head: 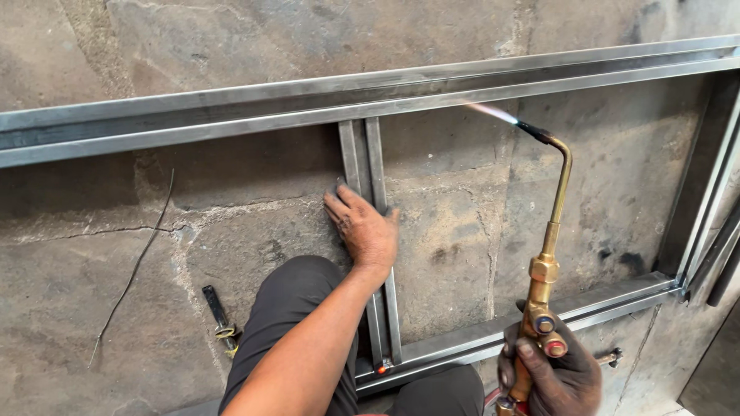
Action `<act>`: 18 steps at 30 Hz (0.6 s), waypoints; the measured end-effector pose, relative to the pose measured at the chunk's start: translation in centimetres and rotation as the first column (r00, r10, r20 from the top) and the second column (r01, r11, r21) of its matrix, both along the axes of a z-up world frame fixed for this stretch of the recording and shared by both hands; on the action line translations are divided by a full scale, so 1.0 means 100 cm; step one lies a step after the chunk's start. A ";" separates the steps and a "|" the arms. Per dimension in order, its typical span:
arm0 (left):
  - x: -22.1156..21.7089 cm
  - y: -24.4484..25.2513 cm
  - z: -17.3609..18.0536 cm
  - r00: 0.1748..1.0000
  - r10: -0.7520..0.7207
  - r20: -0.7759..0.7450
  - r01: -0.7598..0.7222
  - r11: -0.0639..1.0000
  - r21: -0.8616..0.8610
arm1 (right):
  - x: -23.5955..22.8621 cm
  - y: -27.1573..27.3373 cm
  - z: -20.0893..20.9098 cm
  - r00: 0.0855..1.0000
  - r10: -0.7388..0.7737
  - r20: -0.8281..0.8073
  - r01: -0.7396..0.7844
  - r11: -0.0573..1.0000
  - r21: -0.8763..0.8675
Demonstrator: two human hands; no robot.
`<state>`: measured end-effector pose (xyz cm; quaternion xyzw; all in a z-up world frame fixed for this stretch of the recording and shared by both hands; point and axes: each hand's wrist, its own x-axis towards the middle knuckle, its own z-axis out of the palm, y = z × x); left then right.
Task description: The person aligns metal bars to form a rectangular frame on the floor. They use a welding torch and filler rod to join the metal pieces at the corners, creating a welded frame structure.
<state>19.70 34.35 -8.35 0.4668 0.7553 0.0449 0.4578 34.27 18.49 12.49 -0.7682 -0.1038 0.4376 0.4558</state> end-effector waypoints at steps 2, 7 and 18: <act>-0.001 0.002 0.001 1.000 0.018 0.002 -0.017 1.000 -0.018 | 0.009 0.009 0.006 0.994 0.086 0.065 -0.082 0.994 -0.068; -0.002 0.001 0.003 1.000 0.015 -0.015 -0.016 1.000 -0.010 | 0.025 0.014 0.008 0.931 0.102 0.350 -0.059 0.989 -0.133; -0.004 0.004 0.004 1.000 0.006 0.011 -0.006 1.000 0.004 | 0.083 -0.035 -0.077 0.831 -0.084 0.550 0.101 0.995 0.000</act>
